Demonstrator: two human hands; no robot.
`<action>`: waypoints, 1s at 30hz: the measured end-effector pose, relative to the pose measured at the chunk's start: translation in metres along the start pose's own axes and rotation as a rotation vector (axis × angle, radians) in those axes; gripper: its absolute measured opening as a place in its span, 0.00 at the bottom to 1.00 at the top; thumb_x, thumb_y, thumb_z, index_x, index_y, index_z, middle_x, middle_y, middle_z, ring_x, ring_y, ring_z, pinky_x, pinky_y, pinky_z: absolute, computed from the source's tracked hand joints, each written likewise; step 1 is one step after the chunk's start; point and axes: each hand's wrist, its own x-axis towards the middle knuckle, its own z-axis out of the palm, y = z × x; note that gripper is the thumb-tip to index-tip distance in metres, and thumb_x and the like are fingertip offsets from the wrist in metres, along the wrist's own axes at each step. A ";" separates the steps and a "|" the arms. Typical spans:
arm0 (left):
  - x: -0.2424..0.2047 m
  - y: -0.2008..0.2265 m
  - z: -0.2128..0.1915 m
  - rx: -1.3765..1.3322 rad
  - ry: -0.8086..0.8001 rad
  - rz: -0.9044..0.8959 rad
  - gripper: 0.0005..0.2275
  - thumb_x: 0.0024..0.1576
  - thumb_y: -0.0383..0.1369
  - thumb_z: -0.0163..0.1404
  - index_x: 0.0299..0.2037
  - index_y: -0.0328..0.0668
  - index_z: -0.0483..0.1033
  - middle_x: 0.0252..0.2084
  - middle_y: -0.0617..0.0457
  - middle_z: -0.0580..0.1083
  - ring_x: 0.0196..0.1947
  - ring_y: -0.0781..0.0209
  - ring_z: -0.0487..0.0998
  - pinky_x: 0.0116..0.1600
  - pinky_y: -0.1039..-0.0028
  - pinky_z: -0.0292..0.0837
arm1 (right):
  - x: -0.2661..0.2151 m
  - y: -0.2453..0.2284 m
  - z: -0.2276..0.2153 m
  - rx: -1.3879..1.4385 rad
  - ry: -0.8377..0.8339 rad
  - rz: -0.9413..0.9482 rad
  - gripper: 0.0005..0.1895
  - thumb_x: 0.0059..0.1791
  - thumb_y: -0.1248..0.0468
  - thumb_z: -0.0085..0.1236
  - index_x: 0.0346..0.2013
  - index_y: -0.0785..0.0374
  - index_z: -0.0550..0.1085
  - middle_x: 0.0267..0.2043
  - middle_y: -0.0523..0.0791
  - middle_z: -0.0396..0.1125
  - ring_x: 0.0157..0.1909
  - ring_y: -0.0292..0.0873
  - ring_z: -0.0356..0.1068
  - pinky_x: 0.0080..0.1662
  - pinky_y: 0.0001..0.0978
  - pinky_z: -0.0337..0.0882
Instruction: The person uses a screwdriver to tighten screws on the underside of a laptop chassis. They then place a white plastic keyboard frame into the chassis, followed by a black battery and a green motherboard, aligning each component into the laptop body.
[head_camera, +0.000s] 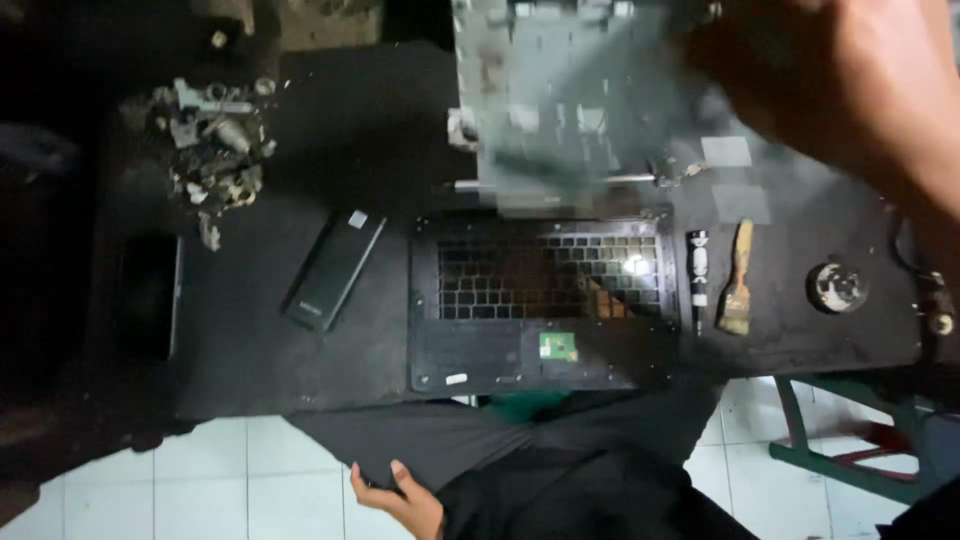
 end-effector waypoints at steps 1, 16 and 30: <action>0.000 0.001 -0.002 -0.001 0.013 -0.007 0.24 0.67 0.42 0.40 0.71 0.44 0.52 0.64 0.35 0.53 0.54 0.32 0.64 0.53 0.44 0.66 | 0.001 -0.014 0.010 0.007 0.003 -0.013 0.09 0.73 0.63 0.72 0.55 0.63 0.80 0.39 0.48 0.71 0.35 0.50 0.66 0.38 0.44 0.62; -0.001 0.005 -0.012 -0.044 -0.081 -0.043 0.28 0.64 0.47 0.39 0.72 0.45 0.50 0.68 0.38 0.51 0.64 0.34 0.61 0.61 0.45 0.67 | 0.000 -0.145 0.153 0.528 -0.802 0.297 0.34 0.52 0.32 0.36 0.49 0.52 0.78 0.09 0.38 0.39 0.11 0.32 0.42 0.21 0.28 0.53; 0.015 -0.019 -0.012 0.130 0.084 0.118 0.21 0.63 0.31 0.50 0.64 0.37 0.60 0.59 0.35 0.59 0.55 0.36 0.62 0.58 0.53 0.57 | -0.048 -0.130 0.122 0.340 0.188 -0.056 0.13 0.57 0.60 0.61 0.41 0.65 0.68 0.45 0.52 0.64 0.39 0.52 0.59 0.41 0.41 0.61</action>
